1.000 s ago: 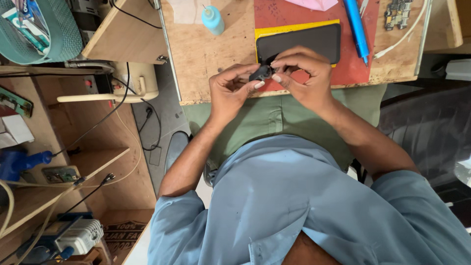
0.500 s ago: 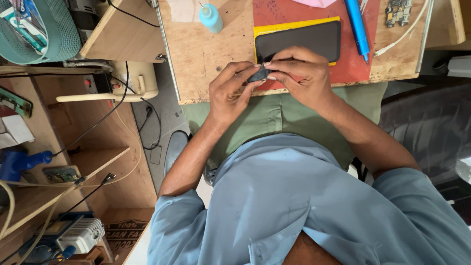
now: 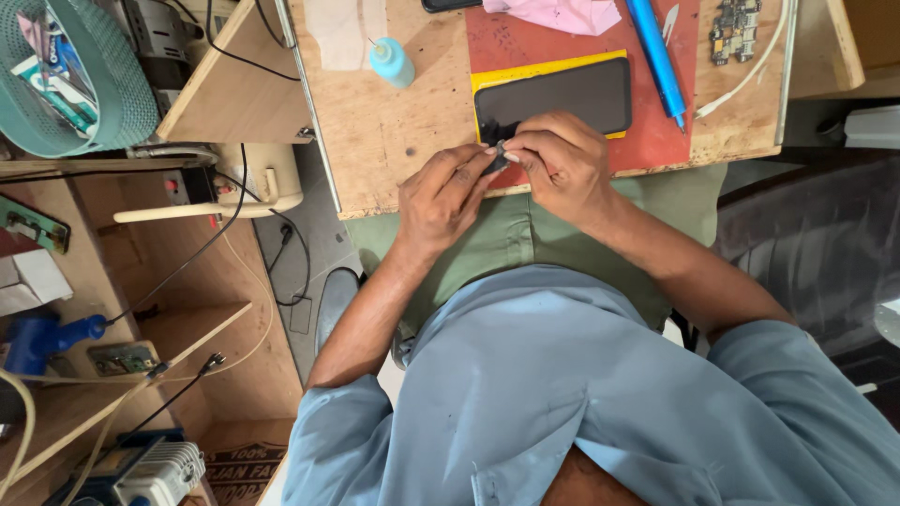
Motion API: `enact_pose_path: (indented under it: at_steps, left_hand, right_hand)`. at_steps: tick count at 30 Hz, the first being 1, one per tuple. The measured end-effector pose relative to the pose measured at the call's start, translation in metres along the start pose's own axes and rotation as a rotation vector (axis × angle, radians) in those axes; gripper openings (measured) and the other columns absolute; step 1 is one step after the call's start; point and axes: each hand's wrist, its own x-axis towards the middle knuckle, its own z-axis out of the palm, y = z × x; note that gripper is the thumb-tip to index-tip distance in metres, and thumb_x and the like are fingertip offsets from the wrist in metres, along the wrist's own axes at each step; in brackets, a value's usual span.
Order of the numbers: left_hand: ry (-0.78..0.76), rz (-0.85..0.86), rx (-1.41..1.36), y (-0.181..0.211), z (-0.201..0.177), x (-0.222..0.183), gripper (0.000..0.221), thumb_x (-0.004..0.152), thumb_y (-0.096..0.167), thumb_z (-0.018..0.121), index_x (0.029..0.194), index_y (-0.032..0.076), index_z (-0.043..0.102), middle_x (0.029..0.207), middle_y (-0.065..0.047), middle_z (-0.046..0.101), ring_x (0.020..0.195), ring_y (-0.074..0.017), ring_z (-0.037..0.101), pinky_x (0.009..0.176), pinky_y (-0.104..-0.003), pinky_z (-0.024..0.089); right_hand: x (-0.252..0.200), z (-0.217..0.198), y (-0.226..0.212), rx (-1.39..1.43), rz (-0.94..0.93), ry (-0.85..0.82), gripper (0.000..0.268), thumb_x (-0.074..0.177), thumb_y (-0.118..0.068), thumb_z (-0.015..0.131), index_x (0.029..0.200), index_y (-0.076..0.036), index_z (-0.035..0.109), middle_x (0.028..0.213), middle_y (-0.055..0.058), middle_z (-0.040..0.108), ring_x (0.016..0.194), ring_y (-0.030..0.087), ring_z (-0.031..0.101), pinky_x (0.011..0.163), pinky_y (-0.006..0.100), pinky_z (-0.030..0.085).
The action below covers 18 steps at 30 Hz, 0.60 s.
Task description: The person cleans a mobile phone screen using a blue solution and a cloth, then applies adhesive and fits the screen back onto the phone frame.
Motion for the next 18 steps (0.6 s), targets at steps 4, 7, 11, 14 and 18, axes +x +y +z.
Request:
enact_pose_path:
  at_steps: [4,7,11,14,18]
  left_hand:
    - [0.036,-0.036,-0.089,-0.002,0.003,-0.001,0.033,0.085,0.001,0.085,0.115,0.004,0.071,0.112,-0.009,0.071,0.100,-0.0247,0.074,0.083,-0.033,0.062]
    - [0.096,-0.122,-0.140,-0.011,0.003,-0.003,0.032,0.085,-0.001,0.085,0.114,0.002,0.072,0.112,-0.011,0.071,0.099,-0.0266,0.074,0.083,-0.035,0.062]
    - [0.187,-0.285,-0.073,-0.034,-0.008,-0.003,0.029,0.087,0.003,0.085,0.113,0.001,0.072,0.111,-0.013,0.072,0.092,-0.0277,0.073,0.078,-0.035,0.059]
    - [0.127,-0.358,0.191,-0.050,-0.017,0.002,0.028,0.084,0.008,0.087,0.110,0.004,0.075,0.108,-0.010,0.073,0.099,-0.0301,0.069,0.087,-0.039,0.055]
    - [0.028,-0.437,0.243,-0.057,-0.018,0.005,0.028,0.081,0.011,0.086,0.106,0.005,0.075,0.111,-0.009,0.069,0.106,-0.0311,0.062,0.092,-0.039,0.051]
  right_hand:
    - [-0.007,0.004,0.000,0.112,0.093,0.040,0.008,0.099,0.000,0.074,0.100,0.003,0.066,0.099,0.014,0.066,0.085,0.026,0.066,0.073,0.037,0.054]
    - [-0.008,0.007,0.010,0.479,0.264,0.123,0.012,0.108,-0.009,0.065,0.105,0.001,0.060,0.104,0.010,0.061,0.088,0.016,0.066,0.072,0.030,0.059]
    - [-0.007,-0.004,0.035,0.724,0.441,0.123,0.015,0.114,-0.016,0.057,0.112,-0.001,0.055,0.100,0.004,0.061,0.088,0.009,0.064,0.075,0.028,0.063]
    - [-0.007,-0.010,0.049,0.686,0.482,0.118,0.015,0.115,-0.013,0.058,0.112,0.002,0.058,0.098,0.006,0.065,0.088,0.011,0.066,0.077,0.029,0.064]
    - [-0.003,-0.015,0.066,0.663,0.498,0.146,0.013,0.111,-0.005,0.064,0.115,0.007,0.065,0.102,0.012,0.071,0.091,0.016,0.072,0.079,0.033,0.066]
